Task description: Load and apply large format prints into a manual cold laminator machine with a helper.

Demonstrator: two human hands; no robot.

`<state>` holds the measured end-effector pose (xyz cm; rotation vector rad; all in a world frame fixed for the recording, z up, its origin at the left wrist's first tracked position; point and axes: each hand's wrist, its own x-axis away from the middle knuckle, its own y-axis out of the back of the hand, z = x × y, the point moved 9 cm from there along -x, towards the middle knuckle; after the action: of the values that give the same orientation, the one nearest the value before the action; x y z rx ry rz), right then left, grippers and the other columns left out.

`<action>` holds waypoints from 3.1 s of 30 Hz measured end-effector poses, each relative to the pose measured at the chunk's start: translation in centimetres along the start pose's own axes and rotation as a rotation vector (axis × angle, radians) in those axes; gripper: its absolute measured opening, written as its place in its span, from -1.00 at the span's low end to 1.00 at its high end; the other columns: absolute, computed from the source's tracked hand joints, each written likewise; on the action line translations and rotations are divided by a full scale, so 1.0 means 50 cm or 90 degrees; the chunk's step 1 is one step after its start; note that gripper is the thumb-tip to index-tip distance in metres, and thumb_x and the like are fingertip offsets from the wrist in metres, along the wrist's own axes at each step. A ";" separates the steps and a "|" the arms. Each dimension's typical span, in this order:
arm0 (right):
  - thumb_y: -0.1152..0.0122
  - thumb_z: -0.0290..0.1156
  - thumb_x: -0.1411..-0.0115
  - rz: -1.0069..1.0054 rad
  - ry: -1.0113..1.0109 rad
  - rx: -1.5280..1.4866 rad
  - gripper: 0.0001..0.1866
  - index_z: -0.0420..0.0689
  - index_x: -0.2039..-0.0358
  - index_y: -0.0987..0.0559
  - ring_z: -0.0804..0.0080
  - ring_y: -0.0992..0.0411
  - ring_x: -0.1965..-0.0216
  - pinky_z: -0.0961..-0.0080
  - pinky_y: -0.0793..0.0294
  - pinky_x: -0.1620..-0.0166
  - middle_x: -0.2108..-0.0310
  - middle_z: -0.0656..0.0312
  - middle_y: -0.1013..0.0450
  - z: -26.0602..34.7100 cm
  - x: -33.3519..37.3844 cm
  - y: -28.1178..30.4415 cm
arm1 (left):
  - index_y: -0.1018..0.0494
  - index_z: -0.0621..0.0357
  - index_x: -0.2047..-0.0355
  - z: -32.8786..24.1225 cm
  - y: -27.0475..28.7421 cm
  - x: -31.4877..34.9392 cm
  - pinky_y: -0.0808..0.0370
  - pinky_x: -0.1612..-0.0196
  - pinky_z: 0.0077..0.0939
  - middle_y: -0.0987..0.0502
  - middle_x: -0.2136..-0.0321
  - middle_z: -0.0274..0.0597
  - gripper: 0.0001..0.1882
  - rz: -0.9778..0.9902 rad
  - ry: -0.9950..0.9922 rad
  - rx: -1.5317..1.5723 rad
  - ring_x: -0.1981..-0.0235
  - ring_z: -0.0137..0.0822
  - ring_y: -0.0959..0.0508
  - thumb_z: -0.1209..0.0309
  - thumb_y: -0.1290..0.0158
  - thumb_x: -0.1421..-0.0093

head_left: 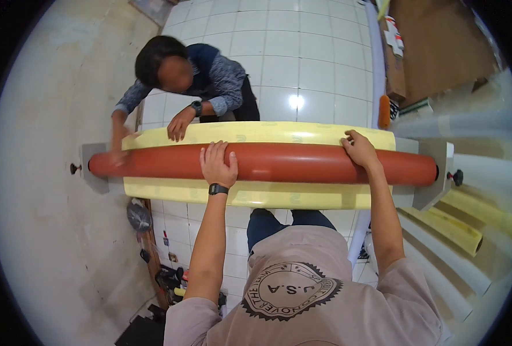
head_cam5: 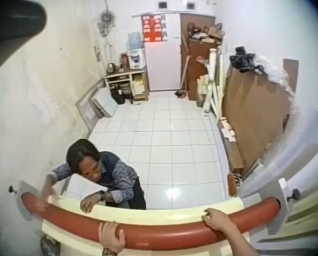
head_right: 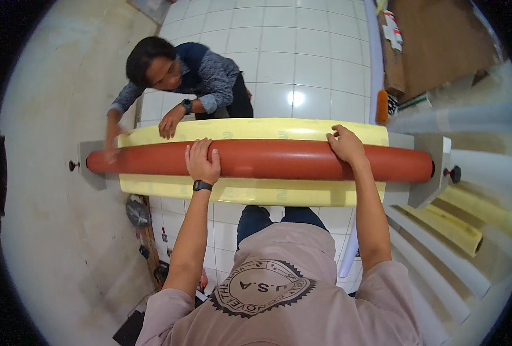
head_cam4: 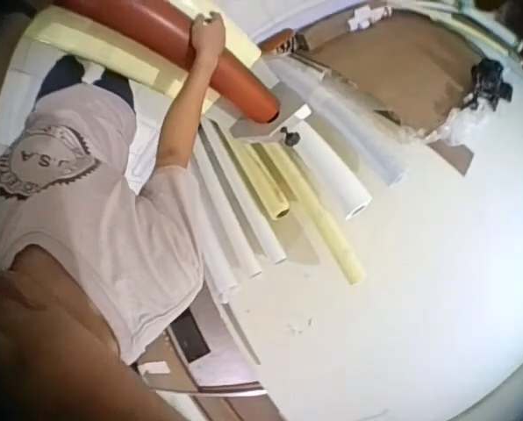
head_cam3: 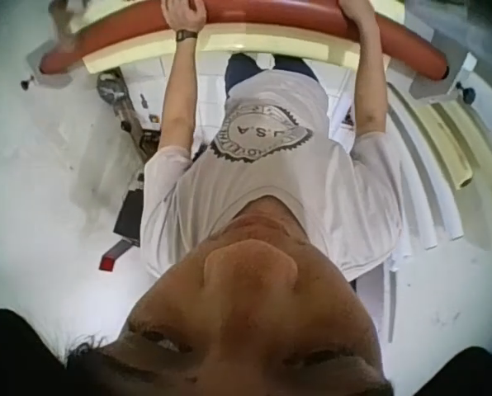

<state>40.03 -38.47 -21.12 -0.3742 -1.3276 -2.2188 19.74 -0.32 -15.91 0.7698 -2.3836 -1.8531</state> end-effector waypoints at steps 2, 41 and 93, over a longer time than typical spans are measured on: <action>-0.08 -0.12 -0.27 0.039 0.001 0.006 -0.50 -0.19 -0.10 -0.48 0.04 -0.48 -0.03 0.24 -0.41 -0.12 0.00 -0.04 -0.51 -0.007 -0.007 -0.011 | -0.52 0.12 0.07 -0.001 0.000 0.004 -0.10 -0.33 -0.05 -0.55 0.02 -0.11 -0.61 -0.011 -0.007 0.022 -0.14 -0.07 -0.42 0.20 -0.01 -0.16; -0.14 -0.10 -0.23 -0.080 0.242 0.062 -0.42 -0.30 -0.11 -0.42 -0.05 -0.27 -0.21 0.11 -0.28 -0.22 -0.14 -0.14 -0.36 0.138 0.092 0.009 | -0.18 0.18 -0.30 0.048 -0.018 0.131 0.13 -0.38 0.15 -0.15 -0.33 0.06 -0.34 -0.067 -0.009 -0.026 -0.37 0.14 -0.07 0.00 0.32 -0.35; -0.21 -0.16 -0.24 -0.341 -0.102 0.172 -0.45 -0.32 -0.09 -0.44 -0.02 -0.50 0.13 0.27 -0.45 0.04 0.13 -0.19 -0.50 -0.639 0.350 0.598 | -0.58 0.13 0.13 0.004 -0.029 -0.029 -0.14 -0.31 -0.12 -0.60 0.11 -0.14 -0.63 0.080 0.057 -0.018 -0.08 -0.12 -0.46 0.16 0.01 -0.21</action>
<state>43.42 -83.04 -6.14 -0.1009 -1.9724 -2.4107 21.45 0.21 -16.89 0.6684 -2.2901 -1.7614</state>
